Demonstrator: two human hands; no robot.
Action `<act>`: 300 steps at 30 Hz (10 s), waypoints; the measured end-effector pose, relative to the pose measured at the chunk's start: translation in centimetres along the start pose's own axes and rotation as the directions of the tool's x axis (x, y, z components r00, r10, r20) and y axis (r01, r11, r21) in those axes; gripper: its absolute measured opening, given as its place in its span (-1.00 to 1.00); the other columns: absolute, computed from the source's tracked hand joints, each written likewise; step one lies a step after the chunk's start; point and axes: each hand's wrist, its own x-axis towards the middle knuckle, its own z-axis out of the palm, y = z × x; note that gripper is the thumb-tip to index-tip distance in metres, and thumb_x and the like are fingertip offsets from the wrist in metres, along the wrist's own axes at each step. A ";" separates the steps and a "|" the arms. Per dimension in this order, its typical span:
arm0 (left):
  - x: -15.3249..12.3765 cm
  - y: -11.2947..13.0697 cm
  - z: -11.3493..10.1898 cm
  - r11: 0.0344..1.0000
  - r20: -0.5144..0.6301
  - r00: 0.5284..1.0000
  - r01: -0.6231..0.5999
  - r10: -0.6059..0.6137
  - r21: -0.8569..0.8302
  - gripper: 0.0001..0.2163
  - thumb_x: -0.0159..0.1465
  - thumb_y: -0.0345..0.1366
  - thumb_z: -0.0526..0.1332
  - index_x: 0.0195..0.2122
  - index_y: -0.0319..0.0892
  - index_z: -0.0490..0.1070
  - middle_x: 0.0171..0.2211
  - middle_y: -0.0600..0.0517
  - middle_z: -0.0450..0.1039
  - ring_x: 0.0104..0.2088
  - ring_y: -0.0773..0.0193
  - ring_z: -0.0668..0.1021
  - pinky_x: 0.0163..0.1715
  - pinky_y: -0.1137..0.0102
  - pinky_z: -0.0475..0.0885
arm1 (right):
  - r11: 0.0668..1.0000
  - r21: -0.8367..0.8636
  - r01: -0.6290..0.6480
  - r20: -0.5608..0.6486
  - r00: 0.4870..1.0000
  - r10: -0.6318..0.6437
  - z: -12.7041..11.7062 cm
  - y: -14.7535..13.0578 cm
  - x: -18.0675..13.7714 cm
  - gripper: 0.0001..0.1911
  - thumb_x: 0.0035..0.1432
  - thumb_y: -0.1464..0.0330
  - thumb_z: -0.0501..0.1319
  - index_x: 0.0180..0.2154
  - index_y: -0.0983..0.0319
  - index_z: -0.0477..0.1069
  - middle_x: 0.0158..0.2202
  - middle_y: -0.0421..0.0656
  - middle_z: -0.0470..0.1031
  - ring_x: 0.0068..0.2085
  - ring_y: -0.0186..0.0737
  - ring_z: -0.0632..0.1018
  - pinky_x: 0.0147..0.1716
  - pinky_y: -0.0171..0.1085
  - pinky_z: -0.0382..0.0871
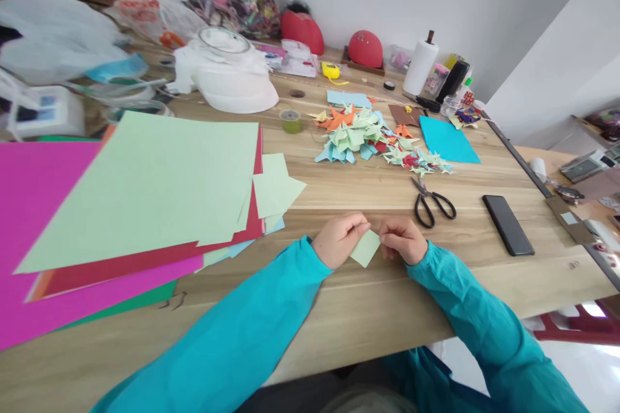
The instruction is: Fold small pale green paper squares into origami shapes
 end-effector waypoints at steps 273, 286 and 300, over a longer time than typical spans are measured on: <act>-0.3 -0.5 0.5 0.880 -0.207 0.857 -0.443 0.472 0.173 -0.86 0.13 -0.44 0.12 -0.48 -0.22 0.46 -0.49 -0.01 0.40 -0.47 0.35 0.42 -0.45 0.46 0.36 | 0.487 -0.705 0.516 0.082 0.741 -0.666 -0.3 0.3 0.1 -0.86 0.01 0.48 0.15 -0.34 0.23 0.43 -0.39 -0.11 0.44 -0.34 -0.28 0.42 -0.33 -0.29 0.36; 0.1 -0.4 -1.3 0.925 -0.337 0.862 -0.365 0.378 0.104 -0.88 0.13 -0.37 0.14 -0.48 -0.21 0.45 -0.47 -0.01 0.41 -0.43 0.34 0.45 -0.41 0.45 0.38 | 0.565 -0.703 0.431 -0.089 0.735 -0.672 -0.8 -0.4 0.1 -0.90 -0.01 0.48 0.14 -0.42 0.25 0.42 -0.48 -0.13 0.42 -0.42 -0.30 0.41 -0.44 -0.31 0.35; 0.0 -0.2 -1.6 0.934 -0.326 0.877 -0.350 0.353 0.069 -0.89 0.12 -0.40 0.15 -0.48 -0.23 0.45 -0.46 -0.03 0.42 -0.43 0.33 0.45 -0.40 0.44 0.37 | 0.696 -0.599 0.397 -0.135 0.806 -0.576 -0.7 -0.3 0.3 -0.90 0.02 0.42 0.17 -0.35 0.27 0.41 -0.46 -0.15 0.42 -0.49 -0.38 0.39 -0.52 -0.37 0.33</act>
